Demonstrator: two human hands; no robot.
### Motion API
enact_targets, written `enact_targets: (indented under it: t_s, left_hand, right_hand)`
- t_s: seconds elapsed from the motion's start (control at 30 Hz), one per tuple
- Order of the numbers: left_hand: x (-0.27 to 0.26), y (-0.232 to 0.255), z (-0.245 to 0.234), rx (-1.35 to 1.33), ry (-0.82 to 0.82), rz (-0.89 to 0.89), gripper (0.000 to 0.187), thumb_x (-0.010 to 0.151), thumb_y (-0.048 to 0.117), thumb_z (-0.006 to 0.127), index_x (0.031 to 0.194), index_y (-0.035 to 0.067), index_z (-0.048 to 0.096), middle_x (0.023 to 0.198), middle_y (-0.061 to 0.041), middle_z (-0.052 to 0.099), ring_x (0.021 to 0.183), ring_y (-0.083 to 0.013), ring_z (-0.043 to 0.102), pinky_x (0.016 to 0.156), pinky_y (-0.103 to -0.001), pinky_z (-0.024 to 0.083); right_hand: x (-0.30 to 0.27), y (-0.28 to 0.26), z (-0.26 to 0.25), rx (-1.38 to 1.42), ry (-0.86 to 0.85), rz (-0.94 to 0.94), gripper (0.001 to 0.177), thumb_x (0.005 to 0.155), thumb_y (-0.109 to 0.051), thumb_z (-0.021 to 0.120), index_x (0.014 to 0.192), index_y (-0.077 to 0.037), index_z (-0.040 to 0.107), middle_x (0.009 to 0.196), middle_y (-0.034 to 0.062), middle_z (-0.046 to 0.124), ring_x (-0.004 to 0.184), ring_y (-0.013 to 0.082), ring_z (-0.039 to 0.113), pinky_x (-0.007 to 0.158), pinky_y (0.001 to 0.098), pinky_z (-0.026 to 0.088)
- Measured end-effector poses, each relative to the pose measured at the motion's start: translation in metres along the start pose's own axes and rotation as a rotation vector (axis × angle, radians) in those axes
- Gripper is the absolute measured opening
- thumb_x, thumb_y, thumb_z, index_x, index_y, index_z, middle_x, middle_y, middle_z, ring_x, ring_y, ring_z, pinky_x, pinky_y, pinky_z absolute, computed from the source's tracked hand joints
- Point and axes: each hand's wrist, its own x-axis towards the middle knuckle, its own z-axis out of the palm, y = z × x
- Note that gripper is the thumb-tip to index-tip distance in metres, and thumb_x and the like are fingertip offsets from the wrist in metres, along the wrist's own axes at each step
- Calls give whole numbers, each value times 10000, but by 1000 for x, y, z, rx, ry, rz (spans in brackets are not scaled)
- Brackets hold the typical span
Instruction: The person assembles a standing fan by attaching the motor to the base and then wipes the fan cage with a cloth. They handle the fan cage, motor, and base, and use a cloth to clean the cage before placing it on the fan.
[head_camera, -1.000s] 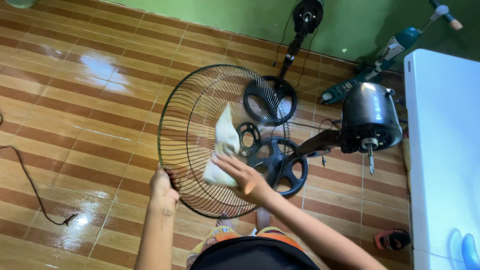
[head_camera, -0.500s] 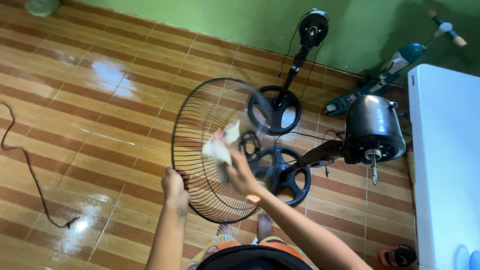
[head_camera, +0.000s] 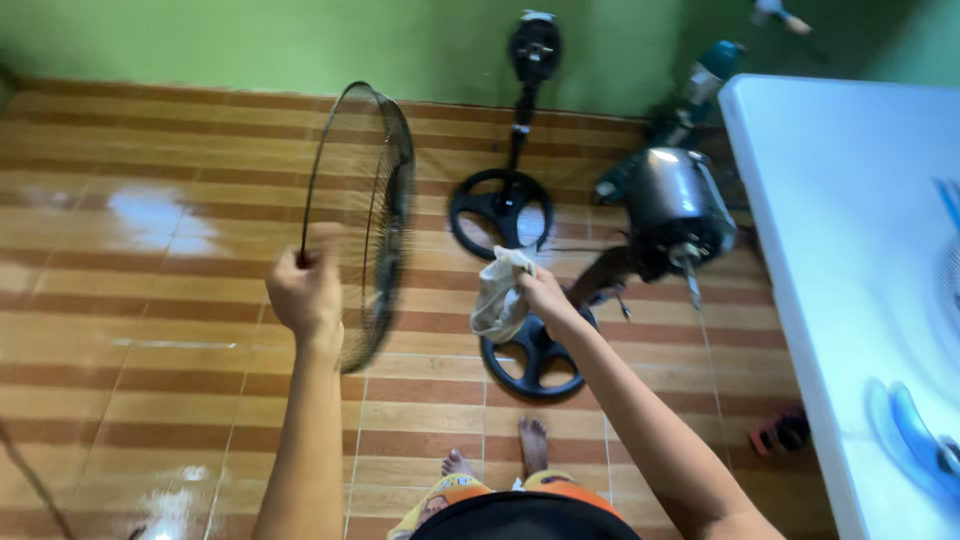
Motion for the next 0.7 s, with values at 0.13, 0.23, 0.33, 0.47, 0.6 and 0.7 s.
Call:
enact_targets:
  t_s: [0.13,0.23,0.33,0.47,0.6,0.7]
  left_hand:
    - [-10,60,7,162,-83,238,433,789,475,874,780,114,636,690,-22,719,562,-168,666,548,-341,490]
    - [-15,80,0,176,-142,363,396,885,434,885,843,126,641,755,-17,735,579,-140,670,562,-314,501]
    - [-39,89,-1,115,-121,634,387,883,421,883,843,130,631,760,-14,695,611,-135,641,563,-315,492]
    - [-123,88,10,319,-190,918,358,762,409,869,700,130,653,616,-61,618,509,-213,582,470,-372,453]
    - [-152,79,12,153,-176,1101,181,843,204,804,817,151,633,787,25,675,722,-149,660,629,-316,502]
    - [-162,68,5,208,-182,1190,178,852,201,812,881,161,641,891,33,682,834,-138,670,726,-308,515]
  right_hand:
    - [-30,-1,-25,574,-30,118,371,974,-341,547,1207,-76,663,1071,69,748,966,198,719,878,357,565]
    - [-63,-16,-42,558,-118,99,483,991,-415,543,1193,4,673,982,110,745,854,216,727,812,347,575]
    - [-87,-53,-62,611,-185,15,607,979,-557,520,1196,-4,645,915,85,717,788,192,712,734,337,581]
    - [-96,-108,-110,760,-291,-55,791,845,-756,411,1118,-47,630,803,65,706,707,191,722,657,354,616]
    - [-85,-120,-135,449,-287,103,551,991,-516,596,1190,-3,564,866,123,699,749,229,716,712,387,604]
    - [-76,-97,-135,434,-294,46,517,901,-210,590,1350,23,483,903,174,725,834,256,777,771,431,632]
